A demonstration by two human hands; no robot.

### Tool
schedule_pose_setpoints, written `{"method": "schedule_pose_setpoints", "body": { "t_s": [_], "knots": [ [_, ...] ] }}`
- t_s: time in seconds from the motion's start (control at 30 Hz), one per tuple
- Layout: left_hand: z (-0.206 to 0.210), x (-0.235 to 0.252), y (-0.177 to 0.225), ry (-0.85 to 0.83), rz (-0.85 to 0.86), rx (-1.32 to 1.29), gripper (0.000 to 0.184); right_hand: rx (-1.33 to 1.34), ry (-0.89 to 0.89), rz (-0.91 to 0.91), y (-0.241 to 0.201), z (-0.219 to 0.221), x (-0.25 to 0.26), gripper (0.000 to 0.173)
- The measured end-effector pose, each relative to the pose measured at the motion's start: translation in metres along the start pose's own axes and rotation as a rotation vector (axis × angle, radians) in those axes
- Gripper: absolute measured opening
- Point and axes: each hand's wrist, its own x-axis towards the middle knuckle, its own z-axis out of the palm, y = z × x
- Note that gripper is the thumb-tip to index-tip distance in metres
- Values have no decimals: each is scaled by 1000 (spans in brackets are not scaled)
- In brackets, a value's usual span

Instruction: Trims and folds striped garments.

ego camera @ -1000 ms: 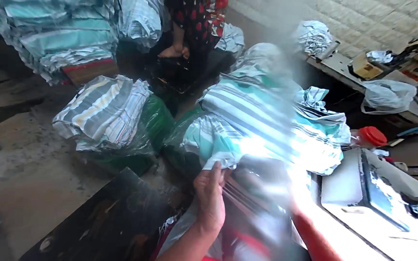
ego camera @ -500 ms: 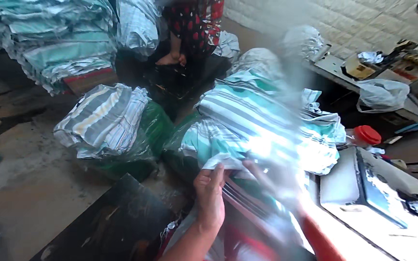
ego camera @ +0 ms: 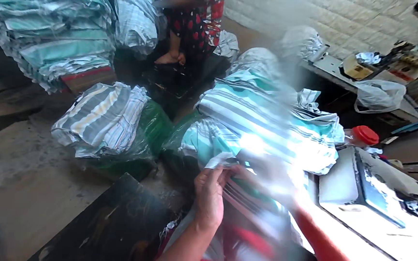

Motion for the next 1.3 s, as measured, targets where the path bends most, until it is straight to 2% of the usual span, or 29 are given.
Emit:
{"method": "schedule_pose_setpoints", "body": {
  "t_s": [0.3, 0.43, 0.87, 1.1, 1.2, 1.3],
  "knots": [
    [-4, 0, -2, -10, -14, 37, 21, -91, -57, 7, -6, 2, 10, 50],
    [-5, 0, -4, -30, 4, 69, 22, -55, -45, 12, -7, 3, 10, 45],
    [-19, 1, -25, -77, 213, 207, 21, -11, -82, 52, -12, 5, 7, 50],
    [-20, -1, -26, -93, 259, 260, 20, -77, -21, 56, -22, 12, 8, 47],
    [-20, -2, -22, -79, 232, 244, 21, 118, -8, 151, -26, 13, 8, 43],
    [-30, -4, -7, -55, 113, 175, 24, 493, 68, 331, -33, -1, 10, 26]
  ]
}}
